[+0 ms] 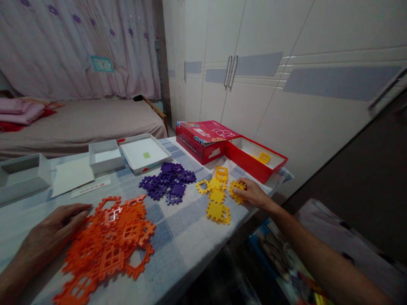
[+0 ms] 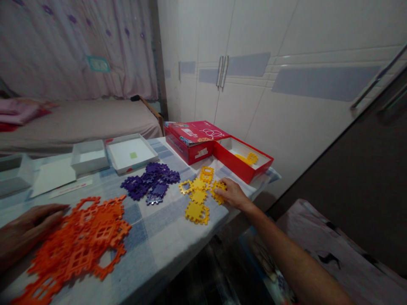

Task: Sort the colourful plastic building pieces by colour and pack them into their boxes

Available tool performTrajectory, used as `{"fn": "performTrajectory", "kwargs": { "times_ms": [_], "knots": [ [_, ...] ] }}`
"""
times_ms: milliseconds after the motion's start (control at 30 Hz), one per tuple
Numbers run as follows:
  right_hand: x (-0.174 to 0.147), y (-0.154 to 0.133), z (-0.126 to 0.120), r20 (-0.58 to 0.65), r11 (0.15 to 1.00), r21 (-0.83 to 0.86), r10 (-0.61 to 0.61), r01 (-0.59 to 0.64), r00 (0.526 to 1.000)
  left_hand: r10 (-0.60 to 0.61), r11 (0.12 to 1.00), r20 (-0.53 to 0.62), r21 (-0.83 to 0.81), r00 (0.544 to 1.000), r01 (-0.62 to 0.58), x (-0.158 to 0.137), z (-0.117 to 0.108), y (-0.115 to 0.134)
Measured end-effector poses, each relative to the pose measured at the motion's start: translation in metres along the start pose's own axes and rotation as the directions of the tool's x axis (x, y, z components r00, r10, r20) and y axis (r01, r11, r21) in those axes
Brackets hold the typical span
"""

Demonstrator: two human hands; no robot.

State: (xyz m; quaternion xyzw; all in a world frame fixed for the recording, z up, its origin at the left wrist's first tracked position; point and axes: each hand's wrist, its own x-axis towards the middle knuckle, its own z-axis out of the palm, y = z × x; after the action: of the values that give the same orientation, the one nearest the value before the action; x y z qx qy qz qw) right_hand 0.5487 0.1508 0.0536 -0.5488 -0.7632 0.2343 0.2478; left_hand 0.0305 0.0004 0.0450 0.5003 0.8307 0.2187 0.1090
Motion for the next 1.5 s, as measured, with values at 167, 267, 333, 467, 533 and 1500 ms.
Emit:
{"fn": "performTrajectory", "kwargs": {
  "times_ms": [167,267,333,467,533,1500],
  "knots": [
    [-0.013,-0.034,-0.004,0.103,0.874,0.463,0.108,-0.144,0.989,0.051,0.999,-0.038,0.01,0.998,-0.05,-0.001,0.0,-0.001],
    [-0.029,-0.059,0.003,0.241,0.794,0.586,0.018,-0.161,0.97,0.031,1.0,-0.026,0.005,0.999,-0.031,-0.003,-0.001,0.004],
    [-0.039,-0.069,0.014,0.267,0.837,0.531,-0.019,-0.131,0.964,-0.013,1.0,-0.002,-0.003,1.0,0.013,-0.005,-0.003,0.009],
    [-0.052,-0.071,0.039,0.058,0.975,0.221,-0.044,0.031,0.997,-0.056,0.998,0.036,-0.007,0.998,0.057,-0.009,-0.007,0.019],
    [-0.055,-0.068,0.048,-0.068,0.994,0.065,-0.086,0.09,0.994,-0.033,0.999,0.037,-0.001,0.999,0.033,-0.009,-0.007,0.02],
    [-0.057,-0.064,0.085,-0.272,0.928,0.005,-0.356,0.372,0.894,0.044,0.999,-0.017,0.027,0.999,-0.044,-0.006,-0.005,0.011]
  ]
}}
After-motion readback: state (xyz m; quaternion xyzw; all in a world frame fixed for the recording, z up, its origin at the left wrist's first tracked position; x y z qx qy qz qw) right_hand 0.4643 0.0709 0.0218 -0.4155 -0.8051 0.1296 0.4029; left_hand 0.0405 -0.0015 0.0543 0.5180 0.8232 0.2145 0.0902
